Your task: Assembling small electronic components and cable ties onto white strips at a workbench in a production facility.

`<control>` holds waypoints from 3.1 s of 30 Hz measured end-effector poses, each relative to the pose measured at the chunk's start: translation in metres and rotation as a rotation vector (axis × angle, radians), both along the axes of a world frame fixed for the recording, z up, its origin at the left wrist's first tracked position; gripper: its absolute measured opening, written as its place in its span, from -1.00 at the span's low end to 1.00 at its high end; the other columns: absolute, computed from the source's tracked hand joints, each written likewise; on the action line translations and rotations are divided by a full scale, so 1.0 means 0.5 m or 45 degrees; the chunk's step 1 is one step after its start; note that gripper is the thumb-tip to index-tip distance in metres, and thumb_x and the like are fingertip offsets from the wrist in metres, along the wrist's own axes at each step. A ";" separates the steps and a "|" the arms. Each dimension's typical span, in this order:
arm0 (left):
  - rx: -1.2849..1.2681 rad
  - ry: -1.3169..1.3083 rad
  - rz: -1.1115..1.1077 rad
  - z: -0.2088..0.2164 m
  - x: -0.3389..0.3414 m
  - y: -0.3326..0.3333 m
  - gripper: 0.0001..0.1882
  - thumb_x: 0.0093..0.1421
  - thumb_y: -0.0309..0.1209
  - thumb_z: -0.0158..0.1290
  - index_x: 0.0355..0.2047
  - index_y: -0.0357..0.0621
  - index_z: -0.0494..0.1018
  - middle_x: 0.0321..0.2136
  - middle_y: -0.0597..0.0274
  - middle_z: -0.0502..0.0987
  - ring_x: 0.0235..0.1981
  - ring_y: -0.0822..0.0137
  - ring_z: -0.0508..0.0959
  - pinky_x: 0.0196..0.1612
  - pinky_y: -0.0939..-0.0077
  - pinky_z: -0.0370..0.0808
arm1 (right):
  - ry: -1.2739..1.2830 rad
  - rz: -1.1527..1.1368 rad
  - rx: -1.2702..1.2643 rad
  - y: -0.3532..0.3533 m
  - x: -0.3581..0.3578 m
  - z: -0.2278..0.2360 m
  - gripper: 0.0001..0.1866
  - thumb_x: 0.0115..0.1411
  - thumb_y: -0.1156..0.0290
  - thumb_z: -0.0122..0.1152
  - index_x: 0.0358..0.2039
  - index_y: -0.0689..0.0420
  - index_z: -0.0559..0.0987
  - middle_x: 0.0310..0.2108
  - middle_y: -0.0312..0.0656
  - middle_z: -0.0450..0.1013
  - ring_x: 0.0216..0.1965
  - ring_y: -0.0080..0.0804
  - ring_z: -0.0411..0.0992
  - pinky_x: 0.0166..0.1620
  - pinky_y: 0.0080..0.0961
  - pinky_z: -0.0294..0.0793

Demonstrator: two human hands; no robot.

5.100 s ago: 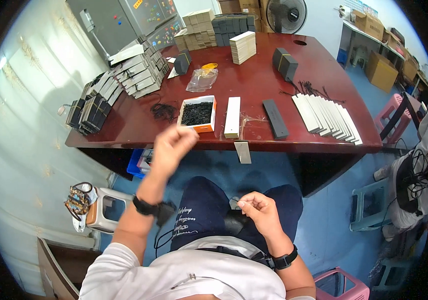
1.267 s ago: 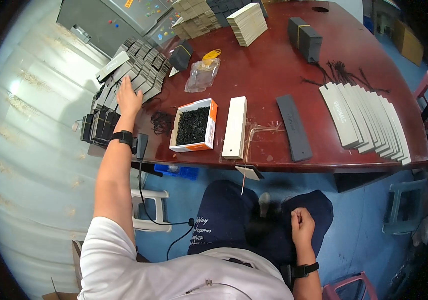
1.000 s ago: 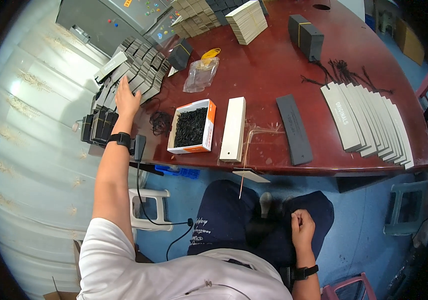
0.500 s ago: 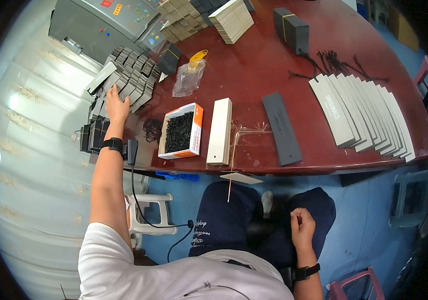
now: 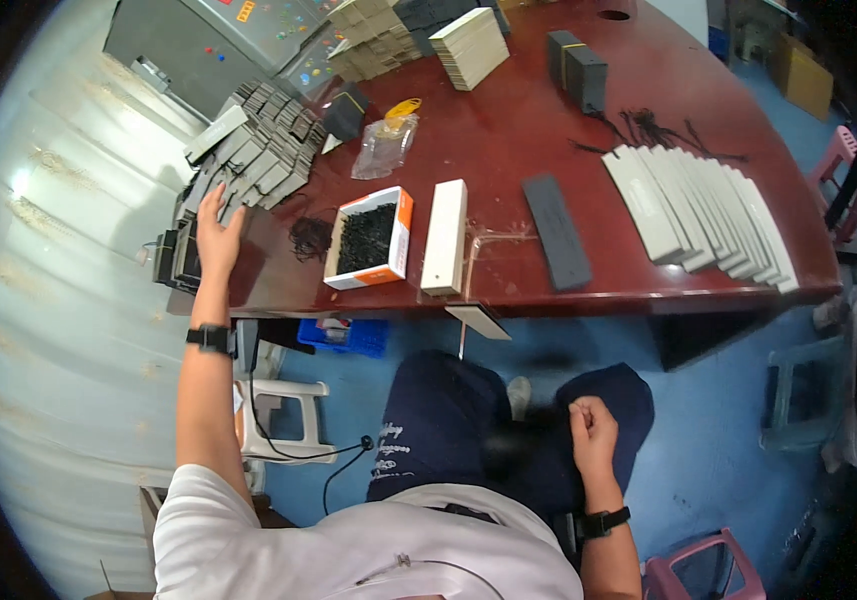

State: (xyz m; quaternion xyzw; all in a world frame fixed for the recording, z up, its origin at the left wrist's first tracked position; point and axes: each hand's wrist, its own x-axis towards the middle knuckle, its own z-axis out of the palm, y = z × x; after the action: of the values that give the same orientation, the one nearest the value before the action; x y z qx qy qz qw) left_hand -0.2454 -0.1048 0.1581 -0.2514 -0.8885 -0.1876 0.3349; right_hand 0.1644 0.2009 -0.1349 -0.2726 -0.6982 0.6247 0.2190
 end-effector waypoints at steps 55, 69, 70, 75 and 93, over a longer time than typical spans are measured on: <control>0.459 -1.083 -1.214 -0.202 0.603 0.178 -0.94 0.01 -0.55 0.11 -0.49 -0.29 0.46 -0.57 0.20 0.47 -0.53 0.39 0.48 -0.41 0.56 0.39 | 0.369 0.235 0.025 -0.168 0.000 0.333 -0.91 0.13 0.48 0.21 -0.41 0.23 0.54 -0.48 -0.37 0.45 -0.45 -0.72 0.34 -0.35 -0.75 0.32; 0.929 -1.511 -1.300 -0.237 0.605 0.194 -0.94 0.09 -0.58 0.08 -0.42 -0.22 0.42 -0.45 0.30 0.49 -0.39 0.51 0.46 -0.28 0.62 0.38 | 0.400 0.272 -0.316 -0.176 -0.011 0.331 -0.89 0.19 0.42 0.16 -0.39 0.19 0.49 -0.56 -0.39 0.39 -0.53 -0.74 0.29 -0.46 -0.79 0.23; 1.005 -1.571 -1.350 -0.241 0.604 0.195 -0.94 0.11 -0.58 0.06 -0.40 -0.21 0.40 -0.43 0.31 0.49 -0.37 0.51 0.46 -0.25 0.62 0.38 | 0.400 0.279 -0.306 -0.176 -0.009 0.330 -0.89 0.18 0.42 0.16 -0.39 0.19 0.49 -0.57 -0.39 0.39 -0.54 -0.74 0.29 -0.46 -0.78 0.23; 1.191 -1.636 -1.359 -0.249 0.604 0.198 -0.93 0.13 -0.59 0.04 -0.40 -0.21 0.36 -0.44 0.32 0.47 -0.37 0.54 0.46 -0.24 0.65 0.39 | 0.412 0.206 -0.306 -0.171 -0.007 0.329 -0.90 0.17 0.44 0.18 -0.39 0.20 0.52 -0.57 -0.38 0.40 -0.55 -0.73 0.29 -0.46 -0.79 0.23; 0.865 -1.704 -1.303 -0.249 0.613 0.198 -0.94 0.14 -0.55 0.07 -0.41 -0.23 0.40 -0.42 0.31 0.49 -0.37 0.57 0.46 -0.25 0.65 0.40 | 0.485 0.162 -0.306 -0.178 -0.005 0.332 -0.94 0.16 0.51 0.16 -0.37 0.22 0.51 -0.48 -0.39 0.43 -0.45 -0.75 0.31 -0.37 -0.79 0.26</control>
State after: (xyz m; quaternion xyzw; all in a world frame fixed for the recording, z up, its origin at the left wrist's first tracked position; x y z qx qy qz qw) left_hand 0.0609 -0.0056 0.0336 -0.3417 -0.5740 -0.6722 -0.3192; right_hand 0.1617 0.1118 0.0313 -0.1293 -0.5806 0.7560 0.2731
